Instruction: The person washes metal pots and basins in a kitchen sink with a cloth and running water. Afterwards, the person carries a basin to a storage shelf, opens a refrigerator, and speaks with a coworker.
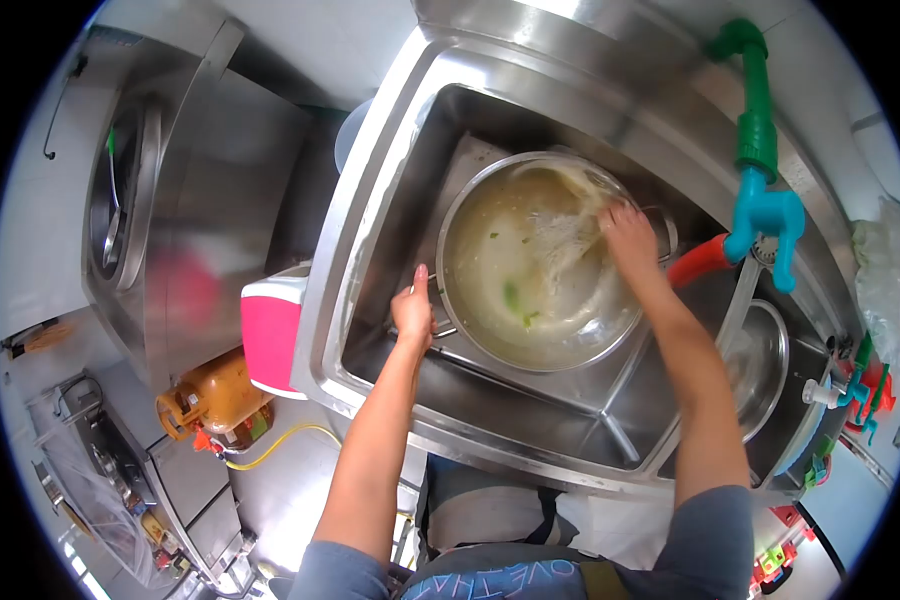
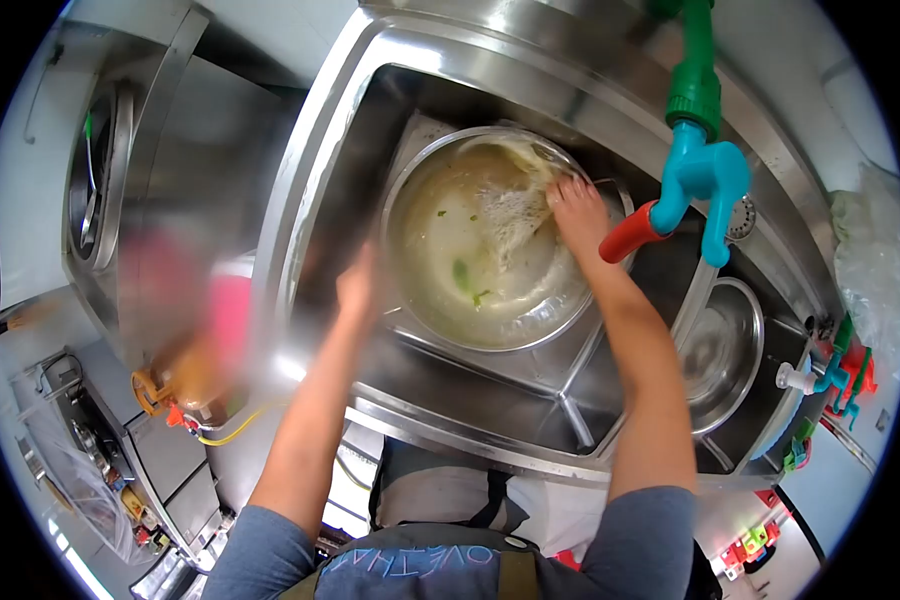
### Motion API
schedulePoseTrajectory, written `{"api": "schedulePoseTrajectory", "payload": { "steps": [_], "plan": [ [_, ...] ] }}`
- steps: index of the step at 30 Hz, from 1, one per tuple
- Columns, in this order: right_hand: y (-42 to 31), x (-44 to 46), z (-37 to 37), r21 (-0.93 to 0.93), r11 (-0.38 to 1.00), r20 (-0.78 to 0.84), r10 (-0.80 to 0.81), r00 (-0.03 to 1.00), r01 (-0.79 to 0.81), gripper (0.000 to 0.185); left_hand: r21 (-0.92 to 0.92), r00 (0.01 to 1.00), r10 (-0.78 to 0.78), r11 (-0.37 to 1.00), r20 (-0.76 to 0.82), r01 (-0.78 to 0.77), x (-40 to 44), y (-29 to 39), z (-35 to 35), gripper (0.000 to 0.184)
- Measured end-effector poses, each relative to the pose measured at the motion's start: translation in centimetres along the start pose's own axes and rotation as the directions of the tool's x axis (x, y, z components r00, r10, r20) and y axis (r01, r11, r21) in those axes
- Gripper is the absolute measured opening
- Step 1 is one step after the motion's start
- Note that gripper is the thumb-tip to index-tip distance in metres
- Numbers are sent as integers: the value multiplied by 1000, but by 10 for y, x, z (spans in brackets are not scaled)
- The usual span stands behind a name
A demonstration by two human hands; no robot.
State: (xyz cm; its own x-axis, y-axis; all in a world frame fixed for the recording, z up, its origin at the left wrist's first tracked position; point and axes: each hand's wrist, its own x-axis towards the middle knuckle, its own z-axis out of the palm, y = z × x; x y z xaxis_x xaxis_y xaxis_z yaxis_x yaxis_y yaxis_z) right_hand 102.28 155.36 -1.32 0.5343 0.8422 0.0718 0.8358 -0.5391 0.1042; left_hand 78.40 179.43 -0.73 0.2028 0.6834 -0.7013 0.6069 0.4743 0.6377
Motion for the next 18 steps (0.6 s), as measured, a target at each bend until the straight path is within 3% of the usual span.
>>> {"api": "schedulePoseTrajectory", "payload": {
  "steps": [3, 4, 6, 7, 12, 15, 17, 18],
  "plan": [
    [-35, 54, 0, 171, 934, -149, 340, 928, -315, 21, 27, 1000, -10, 1000, 4, 10, -2, 4, -1, 48],
    [-53, 73, -10, 559, 662, -4, 605, 796, -500, 21, 37, 1000, 16, 999, 15, -17, -2, 3, -2, 49],
    [-86, 106, -5, 757, 350, 110, 765, 635, -552, 21, 69, 999, 43, 997, 7, -43, -5, 7, -1, 49],
    [-102, 115, 14, 694, 474, -20, 766, 642, -543, 21, 86, 999, 53, 995, 3, -53, -7, 9, -2, 49],
    [-181, 107, 16, 883, 420, -64, 555, 830, -212, 28, 88, 998, 56, 995, -24, -54, -8, 11, 1, 50],
    [-213, 58, 3, 937, 315, 65, 261, 963, -149, 27, 72, 995, 88, 994, -48, -84, -8, 7, 0, 50],
    [-213, 14, 0, 945, 277, 173, 27, 985, -174, 27, 47, 992, 114, 993, -51, -112, -3, 4, 2, 51],
    [-208, -6, 6, 939, 325, 146, -72, 987, -115, 28, 31, 992, 122, 992, -44, -121, 2, 0, 2, 51]
  ]
}}
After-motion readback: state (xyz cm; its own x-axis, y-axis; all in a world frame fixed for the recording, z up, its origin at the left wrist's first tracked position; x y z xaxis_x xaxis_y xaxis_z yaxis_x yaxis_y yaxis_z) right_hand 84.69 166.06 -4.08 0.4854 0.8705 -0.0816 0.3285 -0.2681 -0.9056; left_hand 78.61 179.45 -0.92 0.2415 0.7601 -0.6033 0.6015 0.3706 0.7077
